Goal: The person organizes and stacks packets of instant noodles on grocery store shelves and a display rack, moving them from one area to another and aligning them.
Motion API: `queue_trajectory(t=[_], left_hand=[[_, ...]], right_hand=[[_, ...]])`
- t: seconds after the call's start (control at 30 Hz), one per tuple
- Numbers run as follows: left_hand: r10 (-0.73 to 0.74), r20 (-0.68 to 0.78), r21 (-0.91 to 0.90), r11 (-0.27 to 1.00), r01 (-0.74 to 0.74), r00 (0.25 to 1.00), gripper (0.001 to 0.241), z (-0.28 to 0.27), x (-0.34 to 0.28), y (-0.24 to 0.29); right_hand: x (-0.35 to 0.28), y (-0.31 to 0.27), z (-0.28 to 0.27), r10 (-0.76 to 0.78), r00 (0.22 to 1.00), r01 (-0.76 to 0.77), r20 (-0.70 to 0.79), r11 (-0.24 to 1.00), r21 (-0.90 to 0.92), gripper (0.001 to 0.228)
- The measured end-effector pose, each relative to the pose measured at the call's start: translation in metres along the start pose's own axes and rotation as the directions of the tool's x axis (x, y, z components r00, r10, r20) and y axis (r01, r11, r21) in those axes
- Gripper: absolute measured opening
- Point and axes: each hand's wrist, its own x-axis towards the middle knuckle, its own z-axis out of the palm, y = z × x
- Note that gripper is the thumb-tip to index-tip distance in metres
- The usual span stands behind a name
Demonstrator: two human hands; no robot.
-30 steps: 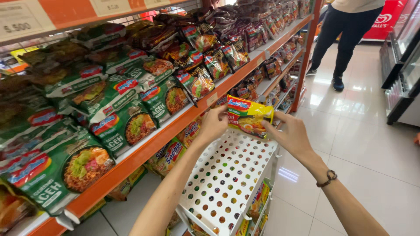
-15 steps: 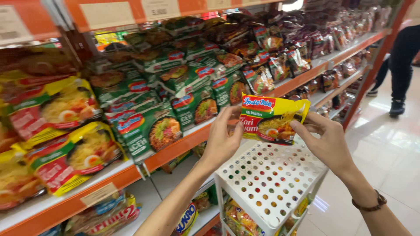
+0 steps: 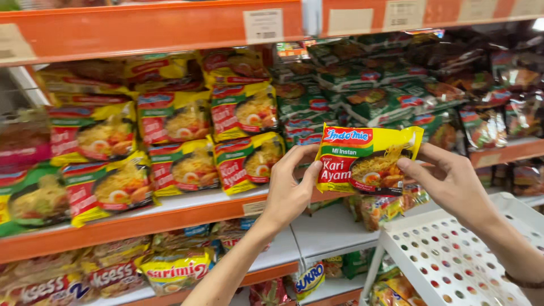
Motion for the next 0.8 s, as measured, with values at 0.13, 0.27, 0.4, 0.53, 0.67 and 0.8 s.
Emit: queue_trajectory(t=[0.13, 0.27, 0.4, 0.53, 0.67, 0.8], left_hand=[[-0.035, -0.138, -0.028, 0.999, 0.032, 0.99, 0.023, -0.046, -0.004, 0.002], [-0.014, -0.285, 0.055, 0.998, 0.031, 0.958, 0.02, -0.089, -0.007, 0.005], [0.001, -0.39, 0.082, 0.996, 0.034, 0.921, 0.018, -0.129, -0.018, 0.014], [0.034, -0.384, 0.138, 0.99, 0.021, 0.923, 0.019, -0.156, -0.034, 0.026], [0.035, -0.373, 0.135, 0.991, 0.017, 0.927, 0.02, -0.163, -0.038, 0.035], [0.092, -0.382, 0.155, 0.987, -0.034, 0.92, 0.018, -0.164, -0.035, 0.036]], right_hand=[[0.023, -0.03, 0.039, -0.087, 0.99, 0.085, 0.109, 0.996, 0.025, 0.045], [0.04, -0.053, 0.078, -0.097, 0.975, 0.077, 0.2, 0.991, 0.106, 0.045], [0.035, -0.089, 0.116, -0.068, 0.968, 0.061, 0.241, 0.997, 0.035, 0.046], [0.037, -0.089, 0.138, -0.033, 0.963, 0.04, 0.266, 0.999, -0.02, 0.046], [0.038, -0.088, 0.142, -0.116, 0.952, 0.124, 0.284, 0.992, -0.009, 0.041], [0.036, -0.099, 0.141, -0.125, 0.95, 0.146, 0.286, 0.988, -0.054, 0.042]])
